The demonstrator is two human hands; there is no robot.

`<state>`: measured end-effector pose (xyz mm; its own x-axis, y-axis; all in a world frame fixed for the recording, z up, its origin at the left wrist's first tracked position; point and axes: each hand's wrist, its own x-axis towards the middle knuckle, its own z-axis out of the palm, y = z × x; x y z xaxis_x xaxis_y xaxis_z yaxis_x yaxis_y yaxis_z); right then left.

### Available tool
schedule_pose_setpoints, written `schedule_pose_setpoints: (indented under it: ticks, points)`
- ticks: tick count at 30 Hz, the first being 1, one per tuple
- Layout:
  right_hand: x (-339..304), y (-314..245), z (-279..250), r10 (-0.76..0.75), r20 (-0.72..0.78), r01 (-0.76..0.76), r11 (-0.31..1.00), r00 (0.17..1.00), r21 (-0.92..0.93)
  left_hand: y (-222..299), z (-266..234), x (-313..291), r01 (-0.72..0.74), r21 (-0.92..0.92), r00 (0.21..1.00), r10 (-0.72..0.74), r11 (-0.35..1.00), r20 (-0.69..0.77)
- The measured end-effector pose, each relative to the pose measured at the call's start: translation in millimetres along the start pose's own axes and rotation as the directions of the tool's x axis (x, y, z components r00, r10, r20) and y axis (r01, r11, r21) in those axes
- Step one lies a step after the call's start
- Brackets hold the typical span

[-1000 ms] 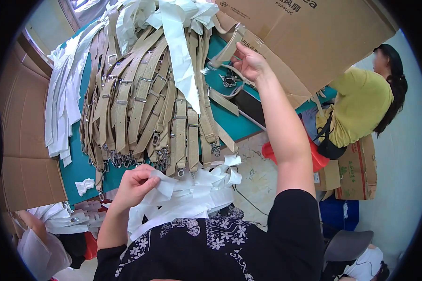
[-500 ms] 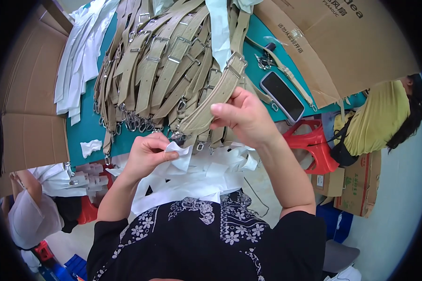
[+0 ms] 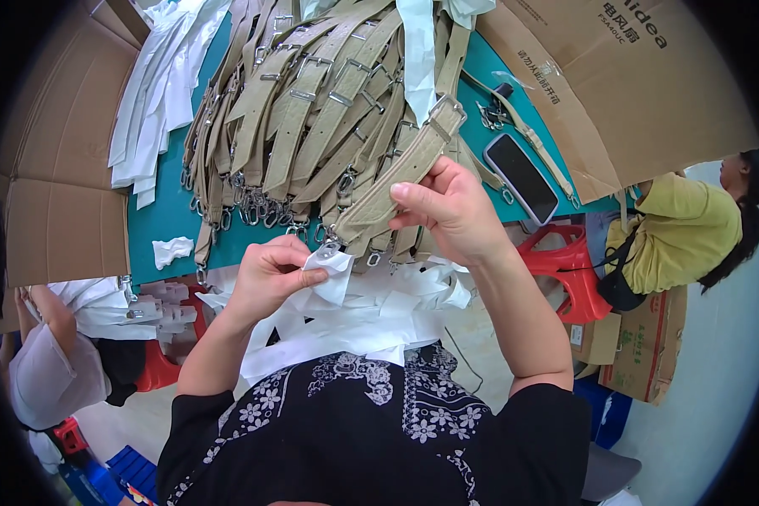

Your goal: Packaging beige fabric belts with metal buckles onto white paper strips in a factory setting.

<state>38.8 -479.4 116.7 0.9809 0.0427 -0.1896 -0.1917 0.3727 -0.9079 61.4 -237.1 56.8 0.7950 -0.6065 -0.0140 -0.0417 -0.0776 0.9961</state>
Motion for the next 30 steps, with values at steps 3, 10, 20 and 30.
schedule_pose_setpoints:
  ticks: [3,10,20,30]
  points:
    - [1.7,0.6,2.2,0.05,-0.001,-0.05,0.998,0.999,-0.037,1.1,-1.8,0.1,-0.015,0.039,1.0,0.015,0.999,0.015]
    - [10.5,9.3,10.2,0.2,0.021,-0.19,0.954,0.979,-0.231,-1.4,4.4,7.5,-0.102,0.092,0.995,0.1,0.991,0.027]
    - [22.5,29.0,2.3,0.283,-0.101,-0.293,0.95,0.954,-0.105,-6.2,6.8,5.2,0.045,0.032,0.993,-0.041,0.998,-0.11]
    - [27.4,36.2,3.1,0.422,-0.022,-0.421,0.906,0.906,0.048,-13.5,-0.3,-1.4,-0.247,0.378,0.956,0.288,0.892,-0.053]
